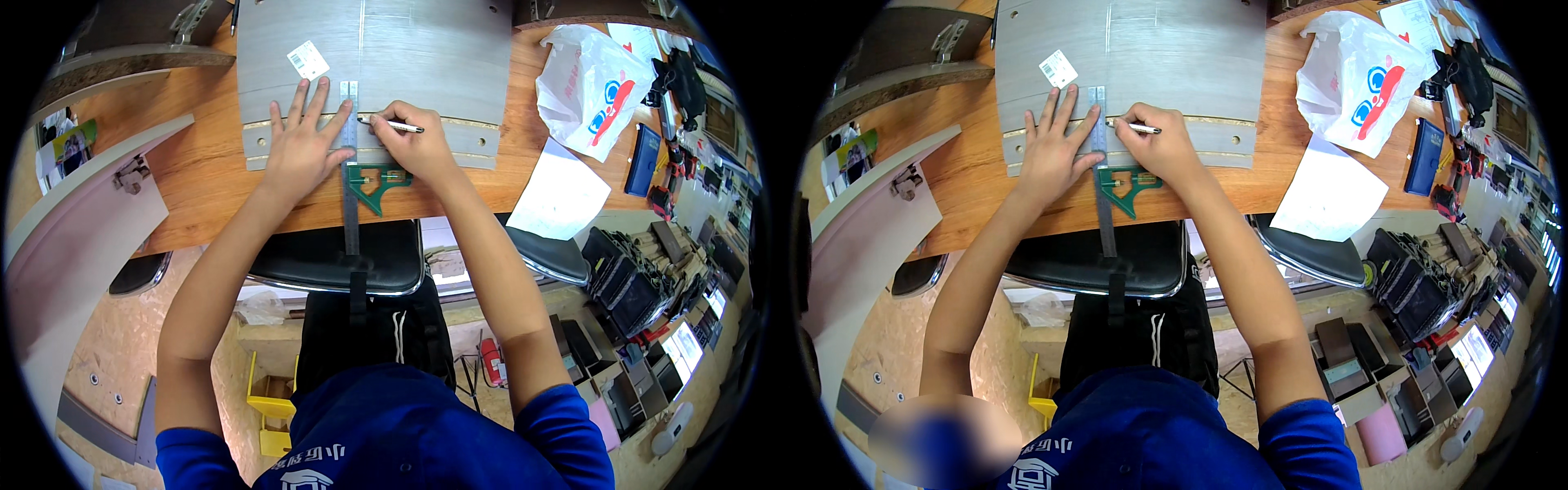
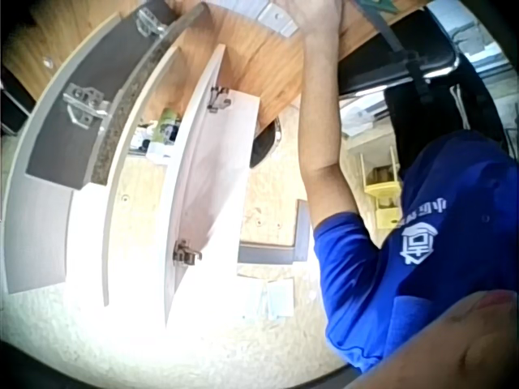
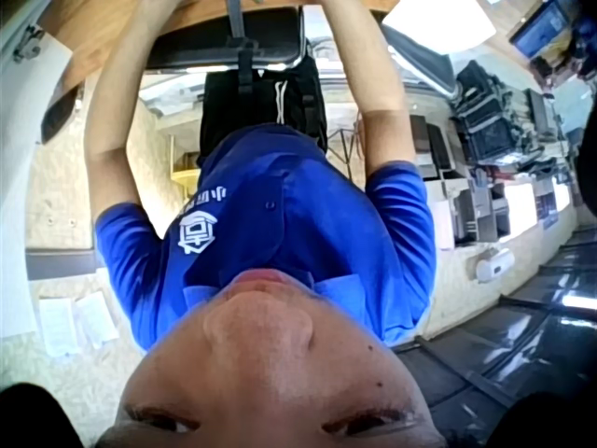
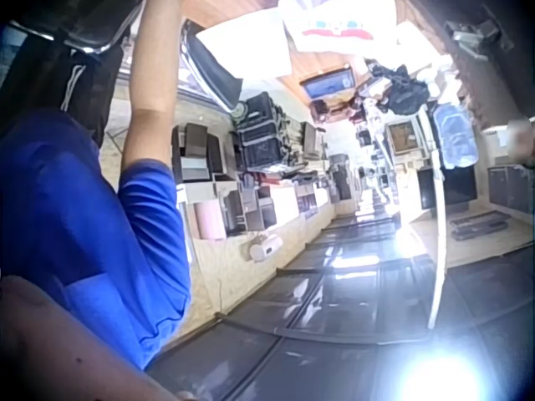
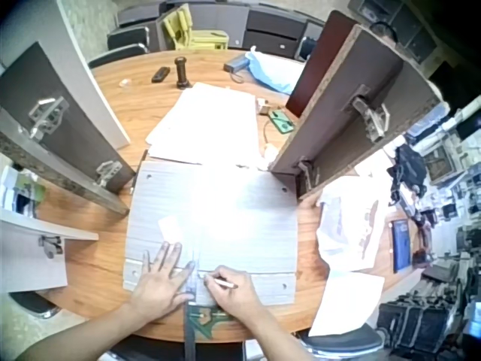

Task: The person uses a combination square and a marker to draw precise lines on the back of a cabinet door. They repeatedly measure and mark the surface, adjusting the square to ensure alignment. The task involves careful placement of the tool and drawing straight lines for assembly or installation purposes.

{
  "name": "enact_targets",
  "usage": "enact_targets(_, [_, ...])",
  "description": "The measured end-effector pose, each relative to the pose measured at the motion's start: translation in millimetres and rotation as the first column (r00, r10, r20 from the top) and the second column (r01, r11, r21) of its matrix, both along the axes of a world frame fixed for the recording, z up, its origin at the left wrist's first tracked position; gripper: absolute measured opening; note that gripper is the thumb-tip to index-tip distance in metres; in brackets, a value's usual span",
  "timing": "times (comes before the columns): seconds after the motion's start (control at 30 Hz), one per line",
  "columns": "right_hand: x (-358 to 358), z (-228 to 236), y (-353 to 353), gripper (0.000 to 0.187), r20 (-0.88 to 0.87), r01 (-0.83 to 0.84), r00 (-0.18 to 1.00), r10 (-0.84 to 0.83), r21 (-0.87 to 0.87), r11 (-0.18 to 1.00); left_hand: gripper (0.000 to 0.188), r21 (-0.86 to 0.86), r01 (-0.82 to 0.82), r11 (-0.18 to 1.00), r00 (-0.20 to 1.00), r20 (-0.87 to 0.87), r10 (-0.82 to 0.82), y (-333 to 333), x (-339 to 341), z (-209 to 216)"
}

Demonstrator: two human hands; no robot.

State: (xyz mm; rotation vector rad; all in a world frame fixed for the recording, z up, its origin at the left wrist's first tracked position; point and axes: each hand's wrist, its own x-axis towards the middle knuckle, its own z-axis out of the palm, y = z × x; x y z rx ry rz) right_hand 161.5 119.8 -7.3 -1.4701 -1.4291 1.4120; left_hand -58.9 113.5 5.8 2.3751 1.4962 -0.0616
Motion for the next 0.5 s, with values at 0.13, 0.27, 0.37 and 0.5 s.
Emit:
enact_targets(0.13, [1.2,-0.1,-2.3,0.017,0.035,-0.03,0.999,0.029,0.024,0.999,0.077,-0.005,0.007,1.0,1.0,-0.009,-0.007,0.4,-0.7,0.1])
enact_targets(0.27, [-0.6,-1.5,-3.2,0.017,0.014,-0.008,1.0,0.008,0.027,1.0,0.078,0.008,0.025,1.0,1.0,-0.018,-0.025,0.2,-2.4,-1.4])
enact_targets(0.37, [1.6,0.2,-1.9,0.017,0.04,-0.042,0.998,0.041,0.022,0.999,0.078,0.006,0.033,0.999,0.999,-0.024,-0.032,0.4,-2.1,-2.2])
enact_targets(0.5, [-2.0,-1.5,-1.1,0.018,-0.002,0.006,1.0,-0.006,0.055,0.998,0.078,0.005,0.03,1.0,0.999,-0.038,-0.03,0.7,-1.4,-2.3])
